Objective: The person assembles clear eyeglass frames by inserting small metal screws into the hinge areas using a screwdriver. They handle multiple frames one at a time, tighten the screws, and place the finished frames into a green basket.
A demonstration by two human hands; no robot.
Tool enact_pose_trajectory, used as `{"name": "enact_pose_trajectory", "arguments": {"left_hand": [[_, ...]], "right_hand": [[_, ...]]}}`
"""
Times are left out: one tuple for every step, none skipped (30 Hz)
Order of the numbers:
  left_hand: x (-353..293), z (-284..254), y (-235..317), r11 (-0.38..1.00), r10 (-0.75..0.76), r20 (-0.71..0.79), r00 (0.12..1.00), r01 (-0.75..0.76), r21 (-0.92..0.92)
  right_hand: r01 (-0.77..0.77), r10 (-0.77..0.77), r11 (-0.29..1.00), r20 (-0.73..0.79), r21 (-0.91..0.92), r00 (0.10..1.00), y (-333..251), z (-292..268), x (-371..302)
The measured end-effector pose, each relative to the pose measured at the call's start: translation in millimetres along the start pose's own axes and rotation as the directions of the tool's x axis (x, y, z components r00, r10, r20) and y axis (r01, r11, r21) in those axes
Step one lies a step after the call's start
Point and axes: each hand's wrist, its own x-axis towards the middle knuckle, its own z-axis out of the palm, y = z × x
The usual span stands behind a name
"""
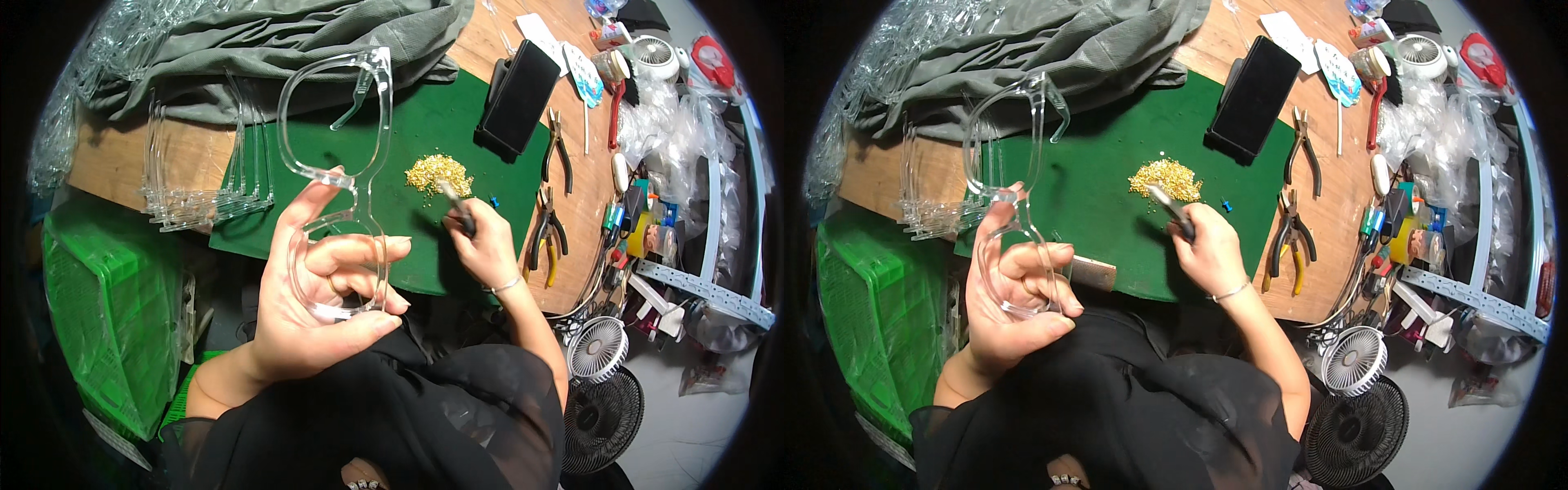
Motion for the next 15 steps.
{"name": "enact_pose_trajectory", "arguments": {"left_hand": [[-2, 2, 3, 1.0, -0.009, -0.015, 1.0, 0.009, -0.001], [-3, 3, 5, 1.0, -0.018, -0.03, 0.999, 0.018, -0.003], [-5, -3, 2, 0.999, 0.042, 0.017, 0.999, -0.042, -0.014], [-7, -5, 2, 0.998, 0.015, 0.023, 1.0, -0.013, -0.069], [-8, -6, 3, 0.992, -0.012, 0.032, 0.999, 0.016, -0.125], [-9, -6, 4, 0.983, -0.034, 0.045, 0.998, 0.042, -0.179], [-8, -6, 4, 0.972, -0.072, 0.089, 0.993, 0.09, -0.217], [-7, -6, 3, 0.958, -0.112, 0.134, 0.985, 0.143, -0.25], [-6, -2, 4, 0.962, -0.182, 0.108, 0.977, 0.2, -0.187], [-5, 1, 5, 0.958, -0.25, 0.079, 0.965, 0.259, -0.125], [-5, -2, -2, 0.952, -0.23, 0.158, 0.96, 0.255, -0.169], [-4, -1, 6, 0.916, -0.388, 0.12, 0.914, 0.397, -0.06], [-3, 1, 6, 0.905, -0.409, 0.136, 0.902, 0.42, -0.063], [-2, 3, 4, 0.894, -0.431, 0.152, 0.89, 0.444, -0.065], [-1, 5, 5, 0.888, -0.457, 0.135, 0.879, 0.46, 0.012]], "right_hand": [[0.033, -0.033, 0.998, -0.005, -0.053, 0.999, -1, 5, -1], [0.075, -0.078, 0.991, -0.027, -0.108, 0.997, -1, 8, -4], [0.072, -0.074, 0.992, -0.009, -0.108, 0.997, 0, 8, -5], [0.069, -0.069, 0.992, 0.007, -0.108, 0.998, 0, 7, -5], [0.079, -0.078, 0.992, 0.019, -0.102, 0.997, 0, 9, -5], [0.091, -0.089, 0.991, 0.028, -0.097, 0.996, 0, 9, -4], [0.103, -0.1, 0.99, 0.037, -0.092, 0.994, -1, 9, -3], [0.084, -0.079, 0.992, 0.049, -0.097, 0.996, -2, 10, -2], [0.066, -0.059, 0.992, 0.062, -0.104, 0.996, -4, 11, 0], [0.047, -0.039, 0.993, 0.073, -0.111, 0.997, -4, 10, 1], [0.035, -0.024, 0.994, 0.104, -0.101, 0.994, -3, 9, 2], [0.025, -0.015, 0.996, 0.125, -0.084, 0.992, -3, 7, 5], [0.016, -0.006, 0.998, 0.145, -0.068, 0.989, -2, 5, 8], [0.006, 0.003, 0.999, 0.164, -0.052, 0.986, -1, 3, 9], [0.026, -0.02, 0.999, 0.149, -0.038, 0.989, -2, 1, 10]]}}
